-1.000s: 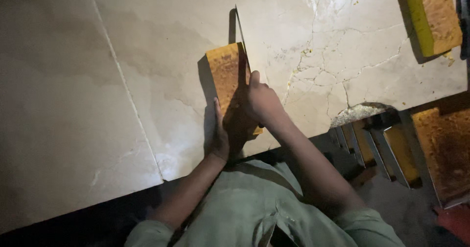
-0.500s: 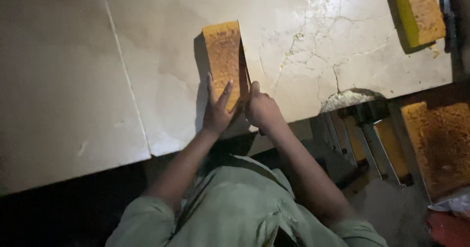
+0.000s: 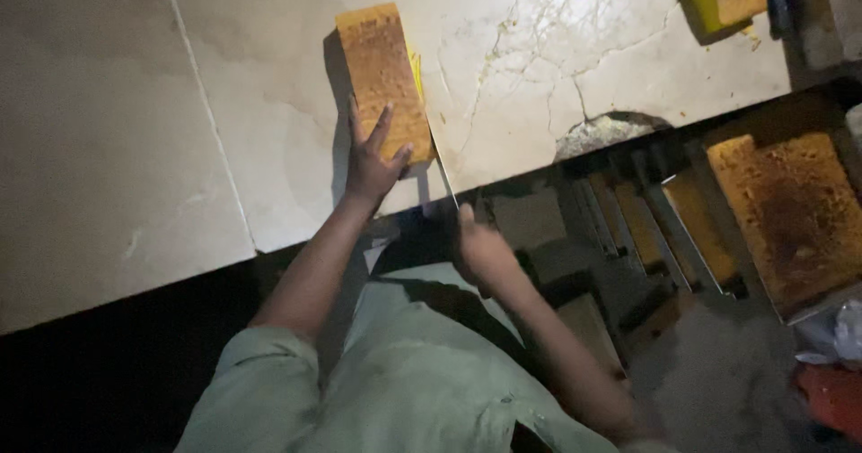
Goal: The person uses a long knife to slice a rectangular block of yellow food into thin strips on a white countertop. They repeatedly cut the block, gather the strips, and continue slicing until the block is fully processed.
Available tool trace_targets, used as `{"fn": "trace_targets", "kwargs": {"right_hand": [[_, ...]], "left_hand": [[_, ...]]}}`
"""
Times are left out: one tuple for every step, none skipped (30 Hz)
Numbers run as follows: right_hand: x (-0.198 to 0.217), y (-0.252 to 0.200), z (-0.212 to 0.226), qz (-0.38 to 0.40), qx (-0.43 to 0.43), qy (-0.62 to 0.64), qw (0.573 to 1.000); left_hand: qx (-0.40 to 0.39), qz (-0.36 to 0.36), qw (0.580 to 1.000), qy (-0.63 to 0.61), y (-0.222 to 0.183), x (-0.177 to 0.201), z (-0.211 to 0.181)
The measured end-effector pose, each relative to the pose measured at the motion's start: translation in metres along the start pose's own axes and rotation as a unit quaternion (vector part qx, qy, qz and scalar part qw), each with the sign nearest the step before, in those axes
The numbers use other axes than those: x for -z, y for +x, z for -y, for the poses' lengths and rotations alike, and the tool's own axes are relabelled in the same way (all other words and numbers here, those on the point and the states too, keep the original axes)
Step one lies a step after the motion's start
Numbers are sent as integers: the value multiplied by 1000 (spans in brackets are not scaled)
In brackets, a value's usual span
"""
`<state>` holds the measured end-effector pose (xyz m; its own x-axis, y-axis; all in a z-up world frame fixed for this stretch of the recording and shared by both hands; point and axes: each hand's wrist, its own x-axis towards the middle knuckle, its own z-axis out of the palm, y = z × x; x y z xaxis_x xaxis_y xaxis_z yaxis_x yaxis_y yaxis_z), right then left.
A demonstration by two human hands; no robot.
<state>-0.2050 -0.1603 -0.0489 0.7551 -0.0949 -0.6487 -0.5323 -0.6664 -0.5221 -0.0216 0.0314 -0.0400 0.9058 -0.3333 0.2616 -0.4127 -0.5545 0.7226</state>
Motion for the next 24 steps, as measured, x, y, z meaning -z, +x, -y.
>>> {"fn": "trace_targets", "kwargs": {"right_hand": [[-12,3,-7,-39,61,-47,996],[-20,10,-12,-77,121,-94,985],[-23,18,-15,-115,180,-141,967],[-21,27,-15,-109,149,-121,975],[-14,36,-14,-102,118,-103,982],[-5,44,-10,-95,88,-84,988],[6,47,-9,-132,117,-73,982],[17,49,-6,-168,147,-62,973],[29,52,-1,-204,180,-52,961],[42,51,1,-216,167,-46,961],[48,41,-1,-224,152,-37,962],[50,36,0,-232,137,-28,963],[52,33,0,-261,174,-41,949],[63,21,-9,-289,211,-54,932],[69,17,-12,-250,206,-80,943],[73,16,-15,-210,201,-106,951],[78,13,-21,-234,291,-145,916],[79,18,-25,-256,377,-182,871],[82,29,-27,-165,311,-201,914],[87,41,-29,-71,242,-219,943],[92,55,-30,24,168,-236,957],[101,80,-29,-46,239,-219,945],[115,105,-28,-113,304,-198,925],[129,123,-27,-179,365,-175,897]], "left_hand": [[-7,-1,997,71,-4,2,-4],[-14,-3,990,141,-7,3,-7],[-21,-5,978,209,-9,1,-12],[-40,17,974,222,-13,-2,-18],[-57,37,970,234,-18,-6,-25],[-75,58,964,247,-20,-9,-29],[-114,51,953,275,-20,-9,-29],[-152,44,940,303,-17,-7,-25],[-189,34,924,331,-8,-5,-20],[-180,17,925,333,3,1,-10],[-169,5,926,337,14,12,4],[-158,-8,927,340,28,27,20],[-102,-3,941,322,45,44,38],[-46,2,952,302,63,52,50],[11,6,958,286,83,64,61],[9,-15,962,271,101,76,73],[5,-37,966,255,120,84,86],[1,-59,969,238,140,93,100],[8,-57,970,235,162,99,112],[15,-56,971,231,186,104,122],[22,-54,972,226,212,108,132],[44,-47,974,218,241,112,143],[68,-36,975,208,266,112,152],[92,-25,975,198,288,110,160]]}}
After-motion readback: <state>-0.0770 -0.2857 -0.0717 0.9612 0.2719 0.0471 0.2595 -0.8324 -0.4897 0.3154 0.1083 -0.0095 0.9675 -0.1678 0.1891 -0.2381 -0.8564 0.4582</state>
